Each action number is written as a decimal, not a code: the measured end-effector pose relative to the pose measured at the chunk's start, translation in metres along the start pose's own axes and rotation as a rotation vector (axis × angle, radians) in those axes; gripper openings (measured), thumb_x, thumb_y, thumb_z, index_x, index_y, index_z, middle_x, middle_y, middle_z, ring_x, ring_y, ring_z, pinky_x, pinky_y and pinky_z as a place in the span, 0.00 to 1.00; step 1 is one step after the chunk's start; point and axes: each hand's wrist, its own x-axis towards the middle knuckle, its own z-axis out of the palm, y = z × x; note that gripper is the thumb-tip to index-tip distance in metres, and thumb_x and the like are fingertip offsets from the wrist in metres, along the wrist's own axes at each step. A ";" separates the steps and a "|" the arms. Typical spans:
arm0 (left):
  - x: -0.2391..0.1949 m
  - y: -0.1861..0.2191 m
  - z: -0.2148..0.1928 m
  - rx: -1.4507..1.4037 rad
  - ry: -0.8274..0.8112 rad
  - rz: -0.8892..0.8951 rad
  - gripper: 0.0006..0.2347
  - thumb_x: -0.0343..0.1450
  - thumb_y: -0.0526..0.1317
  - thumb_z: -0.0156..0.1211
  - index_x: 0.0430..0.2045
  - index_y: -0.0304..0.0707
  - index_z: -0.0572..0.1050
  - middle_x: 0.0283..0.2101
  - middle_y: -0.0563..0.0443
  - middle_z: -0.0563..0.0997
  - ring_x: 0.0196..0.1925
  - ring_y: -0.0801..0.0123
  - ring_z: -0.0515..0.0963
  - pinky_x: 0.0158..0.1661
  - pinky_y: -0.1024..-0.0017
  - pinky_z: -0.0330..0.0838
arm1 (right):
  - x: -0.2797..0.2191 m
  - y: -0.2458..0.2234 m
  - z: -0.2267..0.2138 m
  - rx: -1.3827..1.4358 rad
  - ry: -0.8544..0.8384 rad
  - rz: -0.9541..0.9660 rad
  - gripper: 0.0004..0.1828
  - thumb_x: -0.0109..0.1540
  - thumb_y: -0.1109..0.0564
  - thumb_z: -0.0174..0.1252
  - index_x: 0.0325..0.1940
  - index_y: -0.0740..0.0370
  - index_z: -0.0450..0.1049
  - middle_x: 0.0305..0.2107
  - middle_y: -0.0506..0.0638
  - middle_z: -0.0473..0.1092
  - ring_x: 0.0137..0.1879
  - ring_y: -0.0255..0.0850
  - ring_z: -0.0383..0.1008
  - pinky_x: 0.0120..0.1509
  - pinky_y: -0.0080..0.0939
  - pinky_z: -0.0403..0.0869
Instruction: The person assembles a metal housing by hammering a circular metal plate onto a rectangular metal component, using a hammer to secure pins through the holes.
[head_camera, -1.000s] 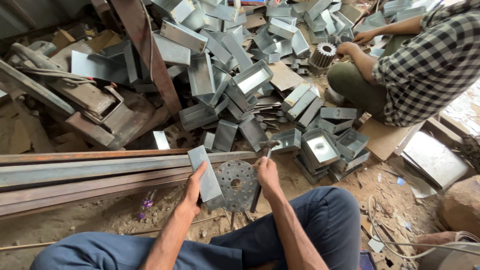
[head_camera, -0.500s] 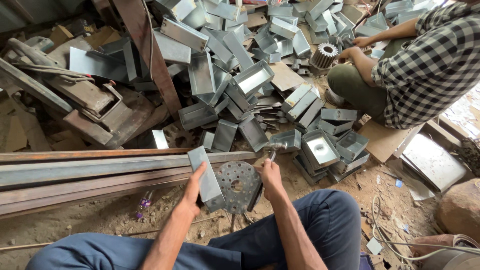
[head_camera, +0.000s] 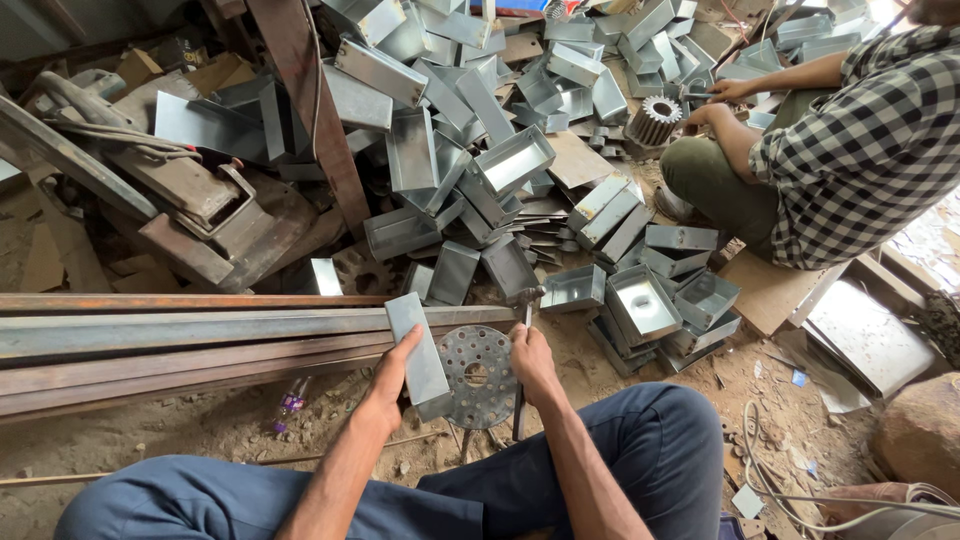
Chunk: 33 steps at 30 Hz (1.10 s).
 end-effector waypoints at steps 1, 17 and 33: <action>-0.001 0.000 0.000 -0.001 0.000 -0.001 0.36 0.63 0.64 0.59 0.59 0.36 0.70 0.55 0.39 0.80 0.56 0.58 0.80 0.54 0.60 0.73 | -0.001 0.000 -0.002 -0.001 0.000 0.001 0.23 0.71 0.43 0.40 0.43 0.65 0.72 0.30 0.58 0.72 0.37 0.49 0.73 0.46 0.52 0.71; 0.002 0.003 0.004 -0.117 -0.032 0.060 0.34 0.64 0.63 0.57 0.57 0.35 0.72 0.49 0.40 0.81 0.51 0.56 0.81 0.49 0.57 0.75 | -0.001 -0.005 -0.004 0.094 0.017 -0.096 0.23 0.70 0.44 0.43 0.41 0.67 0.70 0.30 0.61 0.73 0.36 0.53 0.74 0.43 0.53 0.72; 0.004 -0.001 0.004 0.030 0.007 0.042 0.41 0.64 0.65 0.53 0.66 0.32 0.63 0.61 0.32 0.75 0.61 0.50 0.78 0.56 0.51 0.73 | -0.003 -0.008 -0.001 -0.001 -0.093 -0.089 0.25 0.71 0.43 0.41 0.45 0.66 0.73 0.37 0.62 0.76 0.45 0.51 0.76 0.53 0.51 0.72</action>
